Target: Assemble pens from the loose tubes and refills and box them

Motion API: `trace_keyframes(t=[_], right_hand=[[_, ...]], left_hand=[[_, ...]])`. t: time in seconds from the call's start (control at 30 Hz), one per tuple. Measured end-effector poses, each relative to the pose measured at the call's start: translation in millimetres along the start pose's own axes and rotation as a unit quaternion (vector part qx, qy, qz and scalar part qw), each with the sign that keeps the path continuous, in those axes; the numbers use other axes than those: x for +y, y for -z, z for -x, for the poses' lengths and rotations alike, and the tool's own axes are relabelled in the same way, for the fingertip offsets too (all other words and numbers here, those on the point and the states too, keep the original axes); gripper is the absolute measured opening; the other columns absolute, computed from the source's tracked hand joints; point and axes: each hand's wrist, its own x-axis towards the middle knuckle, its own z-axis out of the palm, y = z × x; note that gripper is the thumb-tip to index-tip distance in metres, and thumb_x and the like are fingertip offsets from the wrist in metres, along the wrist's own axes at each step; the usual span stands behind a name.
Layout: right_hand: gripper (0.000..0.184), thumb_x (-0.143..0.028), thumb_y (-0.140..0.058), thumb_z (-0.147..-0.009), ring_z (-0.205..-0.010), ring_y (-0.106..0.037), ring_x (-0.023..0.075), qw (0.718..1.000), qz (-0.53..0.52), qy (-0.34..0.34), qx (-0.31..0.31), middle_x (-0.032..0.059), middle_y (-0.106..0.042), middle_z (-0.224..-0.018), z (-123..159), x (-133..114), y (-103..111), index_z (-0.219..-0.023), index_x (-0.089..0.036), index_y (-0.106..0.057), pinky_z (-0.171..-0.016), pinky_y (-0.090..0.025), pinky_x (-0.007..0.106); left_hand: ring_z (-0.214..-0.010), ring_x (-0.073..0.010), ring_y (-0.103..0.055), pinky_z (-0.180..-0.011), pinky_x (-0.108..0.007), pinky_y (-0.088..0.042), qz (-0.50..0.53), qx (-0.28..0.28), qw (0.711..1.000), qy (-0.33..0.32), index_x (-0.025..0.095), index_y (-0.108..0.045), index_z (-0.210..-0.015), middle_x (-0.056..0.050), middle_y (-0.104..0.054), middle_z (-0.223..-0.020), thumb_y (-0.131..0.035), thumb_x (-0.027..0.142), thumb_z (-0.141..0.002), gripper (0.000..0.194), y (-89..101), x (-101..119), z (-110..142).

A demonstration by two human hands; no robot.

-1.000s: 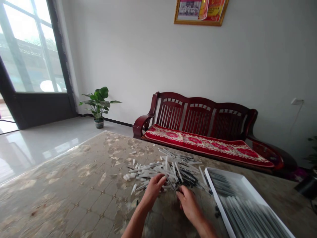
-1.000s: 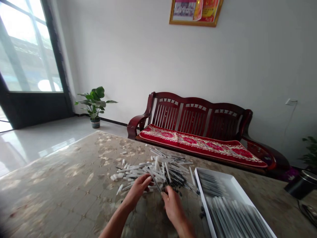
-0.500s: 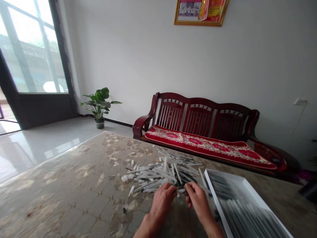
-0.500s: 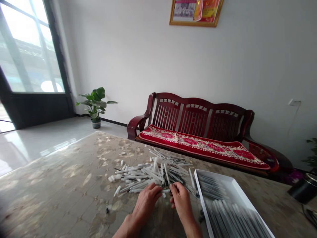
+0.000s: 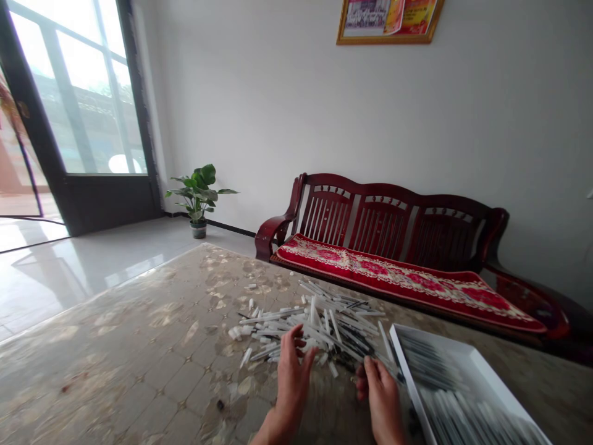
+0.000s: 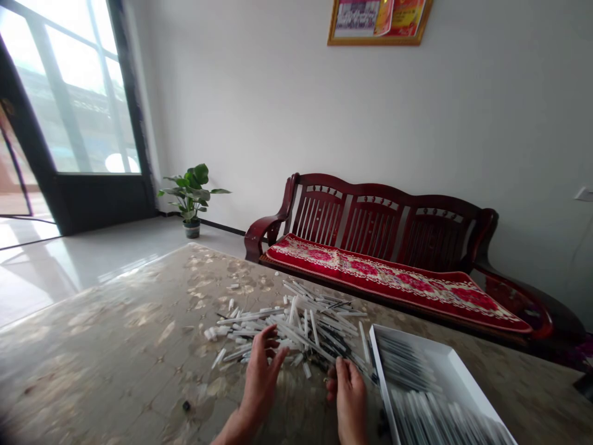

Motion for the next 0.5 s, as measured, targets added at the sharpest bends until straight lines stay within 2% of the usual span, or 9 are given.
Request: trace_keyframes(t=[0.1, 0.17, 0.23, 0.33, 0.5], right_hand=[[0.05, -0.074, -0.043, -0.08, -0.056, -0.061, 0.0208, 1.0, -0.016, 0.004, 0.002, 0.0063, -0.066, -0.071, 3, 5, -3, -0.075, -0.026, -0.053, -0.044, -0.048, 0.031], [0.049, -0.074, -0.042, -0.081, -0.052, -0.058, 0.0196, 1.0, -0.01, 0.011, -0.011, 0.005, -0.064, -0.068, 4, 7, -7, -0.074, -0.026, -0.052, -0.042, -0.046, 0.031], [0.049, -0.074, -0.043, -0.081, -0.05, -0.056, 0.0188, 0.999, 0.0, 0.019, -0.029, 0.0041, -0.062, -0.067, 6, 9, -11, -0.074, -0.026, -0.052, -0.04, -0.044, 0.03], [0.051, -0.076, -0.044, -0.08, -0.048, -0.055, 0.0182, 0.998, 0.007, 0.034, -0.046, 0.0033, -0.062, -0.066, 8, 9, -16, -0.076, -0.026, -0.054, -0.04, -0.043, 0.03], [0.057, -0.08, -0.04, -0.08, -0.046, -0.055, 0.0188, 0.994, 0.04, 0.075, -0.065, 0.0007, -0.057, -0.054, 11, 8, -22, -0.08, -0.026, -0.059, -0.044, -0.045, 0.029]], left_hand=[[-0.08, -0.0224, -0.067, -0.069, -0.035, -0.053, 0.137, -0.071, 0.981, 0.119, 0.019, -0.065, -0.111, -0.01, -0.07, -0.101, -0.072, 0.046, -0.07, 0.049, -9.4, -2, 1], [-0.079, -0.0229, -0.067, -0.066, -0.032, -0.053, 0.202, -0.133, 0.957, 0.162, 0.018, -0.069, -0.103, -0.009, -0.072, -0.095, -0.077, 0.049, -0.064, 0.051, -15.9, -1, 4], [-0.076, -0.0215, -0.067, -0.064, -0.03, -0.052, 0.251, -0.16, 0.934, 0.198, 0.017, -0.072, -0.094, -0.007, -0.072, -0.086, -0.08, 0.052, -0.061, 0.049, -20.4, 2, 7], [-0.07, -0.0188, -0.067, -0.065, -0.03, -0.053, 0.288, -0.15, 0.913, 0.248, 0.017, -0.07, -0.084, -0.003, -0.07, -0.077, -0.083, 0.052, -0.056, 0.046, -22.7, 7, 11], [-0.069, -0.0198, -0.069, -0.066, -0.033, -0.056, 0.304, -0.115, 0.906, 0.271, 0.02, -0.062, -0.077, 0.001, -0.069, -0.07, -0.087, 0.053, -0.05, 0.049, -21.9, 9, 12]])
